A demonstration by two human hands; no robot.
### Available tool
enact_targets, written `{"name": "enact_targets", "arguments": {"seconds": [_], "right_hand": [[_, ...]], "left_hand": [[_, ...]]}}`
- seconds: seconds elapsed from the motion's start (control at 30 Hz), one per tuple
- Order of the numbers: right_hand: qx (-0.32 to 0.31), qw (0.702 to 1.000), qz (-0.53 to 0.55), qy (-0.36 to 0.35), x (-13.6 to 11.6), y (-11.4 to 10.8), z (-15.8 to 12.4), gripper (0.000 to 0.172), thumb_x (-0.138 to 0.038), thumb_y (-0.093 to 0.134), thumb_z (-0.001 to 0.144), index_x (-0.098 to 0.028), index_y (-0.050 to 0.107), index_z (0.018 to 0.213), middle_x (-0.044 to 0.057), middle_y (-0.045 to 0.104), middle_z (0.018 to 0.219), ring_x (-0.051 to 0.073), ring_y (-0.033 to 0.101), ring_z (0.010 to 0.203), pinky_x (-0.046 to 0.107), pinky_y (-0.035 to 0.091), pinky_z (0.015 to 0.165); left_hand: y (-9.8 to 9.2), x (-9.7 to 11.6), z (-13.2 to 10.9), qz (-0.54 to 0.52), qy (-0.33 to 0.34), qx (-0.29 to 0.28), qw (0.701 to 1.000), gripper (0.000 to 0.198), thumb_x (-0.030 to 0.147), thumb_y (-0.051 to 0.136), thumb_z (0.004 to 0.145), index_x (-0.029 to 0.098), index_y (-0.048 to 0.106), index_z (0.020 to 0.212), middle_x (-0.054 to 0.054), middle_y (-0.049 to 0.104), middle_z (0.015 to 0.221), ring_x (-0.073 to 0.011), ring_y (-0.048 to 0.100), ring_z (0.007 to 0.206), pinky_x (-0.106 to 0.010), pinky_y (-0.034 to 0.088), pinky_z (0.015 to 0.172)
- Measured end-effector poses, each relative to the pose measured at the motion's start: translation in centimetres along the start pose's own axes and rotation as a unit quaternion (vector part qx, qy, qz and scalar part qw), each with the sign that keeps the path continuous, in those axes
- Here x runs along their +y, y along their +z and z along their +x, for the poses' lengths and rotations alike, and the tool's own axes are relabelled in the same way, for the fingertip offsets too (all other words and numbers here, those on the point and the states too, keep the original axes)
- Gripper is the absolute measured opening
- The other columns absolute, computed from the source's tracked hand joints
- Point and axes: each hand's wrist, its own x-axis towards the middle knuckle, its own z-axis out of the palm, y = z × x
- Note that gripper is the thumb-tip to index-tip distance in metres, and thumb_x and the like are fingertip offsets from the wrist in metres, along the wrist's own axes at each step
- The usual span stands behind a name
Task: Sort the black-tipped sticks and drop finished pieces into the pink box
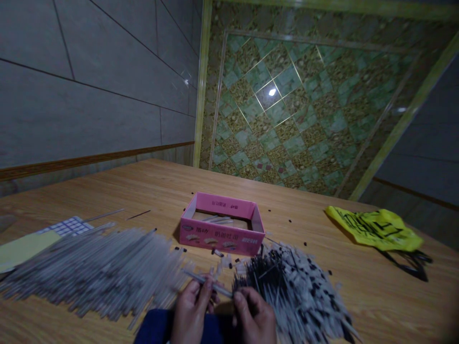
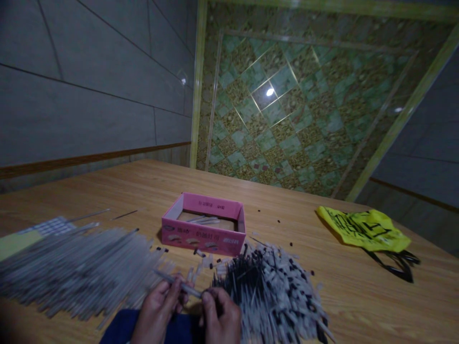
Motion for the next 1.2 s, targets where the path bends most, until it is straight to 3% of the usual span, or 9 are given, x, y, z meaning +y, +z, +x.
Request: {"name": "enact_targets", "arguments": {"seconds": [0.1,0.2,0.37,0.5,0.63,0.77,0.9,1.1,1.2], "right_hand": [[-0.045,0.996,0.052,0.064,0.5,0.3,0.0,0.042,-0.051,0.052,0.077,-0.017,0.048,0.053,-0.007,0.038,0.039,0.006,0.031,0.032,0.017,0.024,0.034],[-0.055,0.994,0.063,0.071,0.6,0.4,0.1,0.035,-0.051,0.052,0.077,-0.017,0.056,0.07,-0.005,0.046,0.048,0.007,0.039,0.036,0.017,0.029,0.035],[-0.053,0.998,-0.036,-0.007,0.0,0.1,0.0,0.024,-0.041,0.058,0.075,-0.018,0.061,0.081,0.002,0.061,0.067,0.017,0.058,0.061,0.023,0.044,0.055],[-0.017,0.989,-0.117,-0.091,-0.3,0.0,-0.3,0.021,-0.039,0.051,0.08,-0.02,0.06,0.075,0.001,0.06,0.064,0.017,0.056,0.061,0.023,0.04,0.057],[-0.025,0.99,-0.107,-0.086,-0.1,0.2,-0.6,0.027,-0.043,0.046,0.082,-0.02,0.057,0.073,-0.001,0.054,0.061,0.015,0.049,0.056,0.023,0.035,0.052],[-0.049,0.999,-0.004,0.013,0.8,0.7,-0.5,0.038,-0.052,0.044,0.081,-0.019,0.05,0.062,-0.004,0.041,0.051,0.011,0.037,0.047,0.022,0.027,0.045],[-0.096,0.973,0.14,0.154,1.1,1.0,-0.2,0.045,-0.061,0.045,0.076,-0.021,0.04,0.055,-0.009,0.026,0.045,0.007,0.021,0.039,0.021,0.016,0.038],[0.003,0.999,-0.01,-0.039,0.3,0.7,0.0,0.035,-0.051,0.055,0.073,-0.018,0.06,0.084,0.001,0.059,0.066,0.017,0.054,0.063,0.023,0.041,0.057],[-0.006,0.994,-0.067,-0.088,0.5,0.5,0.0,0.027,-0.045,0.054,0.076,-0.019,0.061,0.075,0.001,0.059,0.066,0.016,0.054,0.062,0.022,0.04,0.056]], "left_hand": [[-0.2,-0.5,0.3,-0.003,-0.009,-0.017,1.0,0.034,0.046,0.059,0.073,0.013,0.062,0.079,0.0,0.057,0.057,-0.0115,0.049,0.053,-0.021,0.038,0.047],[-0.5,-1.0,0.7,-0.011,-0.032,-0.013,0.999,0.037,0.048,0.059,0.072,0.012,0.063,0.08,0.0,0.057,0.057,-0.0112,0.048,0.054,-0.021,0.037,0.046],[-0.7,-0.9,1.0,-0.021,-0.05,0.022,0.998,0.04,0.05,0.063,0.067,0.011,0.064,0.075,0.0,0.055,0.054,-0.0101,0.046,0.051,-0.02,0.034,0.044],[-0.5,-0.7,0.9,-0.02,-0.062,0.02,0.998,0.04,0.051,0.065,0.065,0.011,0.063,0.071,0.0,0.055,0.054,-0.01,0.046,0.051,-0.02,0.034,0.044],[-0.2,-0.6,0.6,-0.018,-0.059,0.008,0.998,0.04,0.051,0.064,0.065,0.011,0.063,0.069,0.0,0.055,0.054,-0.0106,0.046,0.052,-0.021,0.034,0.045],[0.2,-0.2,0.2,-0.024,-0.053,0.0,0.998,0.04,0.051,0.066,0.063,0.011,0.063,0.067,0.0,0.054,0.052,-0.0106,0.045,0.051,-0.021,0.033,0.044],[0.2,-0.1,0.2,-0.029,-0.05,-0.007,0.998,0.04,0.049,0.066,0.064,0.01,0.065,0.071,-0.001,0.056,0.054,-0.0109,0.046,0.052,-0.021,0.033,0.045],[-0.6,-0.5,0.9,-0.06,-0.07,0.026,0.995,0.04,0.048,0.066,0.064,0.01,0.065,0.075,0.0,0.053,0.054,-0.0098,0.045,0.053,-0.019,0.034,0.046],[-0.5,-0.2,0.8,-0.057,-0.07,0.017,0.996,0.039,0.049,0.066,0.064,0.011,0.066,0.074,0.0,0.054,0.055,-0.01,0.045,0.053,-0.02,0.035,0.046]]}}
